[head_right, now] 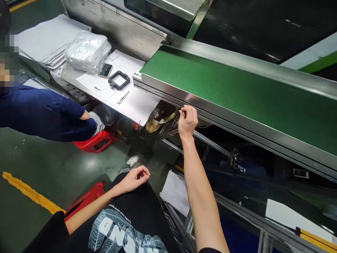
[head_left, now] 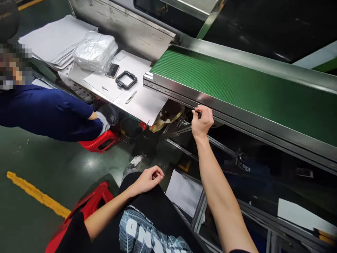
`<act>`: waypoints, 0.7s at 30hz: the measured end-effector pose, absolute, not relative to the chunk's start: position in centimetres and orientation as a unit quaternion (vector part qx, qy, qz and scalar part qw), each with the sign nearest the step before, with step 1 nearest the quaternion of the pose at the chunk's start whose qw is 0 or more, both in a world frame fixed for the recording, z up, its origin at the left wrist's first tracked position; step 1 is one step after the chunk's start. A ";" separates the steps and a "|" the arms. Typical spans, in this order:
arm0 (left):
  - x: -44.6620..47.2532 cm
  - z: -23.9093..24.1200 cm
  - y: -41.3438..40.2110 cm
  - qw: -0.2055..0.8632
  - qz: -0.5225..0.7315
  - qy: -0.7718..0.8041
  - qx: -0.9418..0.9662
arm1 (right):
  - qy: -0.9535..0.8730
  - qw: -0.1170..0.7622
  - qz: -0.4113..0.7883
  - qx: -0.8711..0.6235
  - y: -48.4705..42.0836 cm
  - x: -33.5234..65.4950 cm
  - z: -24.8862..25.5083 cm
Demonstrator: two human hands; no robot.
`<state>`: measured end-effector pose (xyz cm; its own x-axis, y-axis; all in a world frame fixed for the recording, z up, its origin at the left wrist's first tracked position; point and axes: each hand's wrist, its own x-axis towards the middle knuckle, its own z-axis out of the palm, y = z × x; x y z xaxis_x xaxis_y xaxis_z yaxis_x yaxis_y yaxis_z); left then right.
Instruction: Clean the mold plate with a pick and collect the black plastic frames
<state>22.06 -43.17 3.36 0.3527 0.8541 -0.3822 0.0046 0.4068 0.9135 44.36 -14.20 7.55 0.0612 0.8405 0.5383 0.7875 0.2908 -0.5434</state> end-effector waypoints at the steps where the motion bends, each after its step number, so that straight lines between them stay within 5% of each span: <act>1: 21.8 3.4 -42.9 0.690 0.308 0.482 0.443 | -0.686 0.422 0.025 -0.593 -13.6 44.2 7.5; 13: 23.7 3.7 -40.6 0.713 0.265 0.443 0.475 | -0.572 0.561 0.188 -0.568 -16.9 47.7 7.6; 21: 26.8 3.7 -42.0 0.734 0.181 0.348 0.554 | -0.447 0.636 0.221 -0.589 -33.0 52.6 10.0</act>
<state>26.82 -42.05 3.70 0.6923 0.6517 -0.3098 0.1199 0.3195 0.9400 52.56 -32.98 10.02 0.5032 0.8075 0.3078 0.2439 0.2090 -0.9470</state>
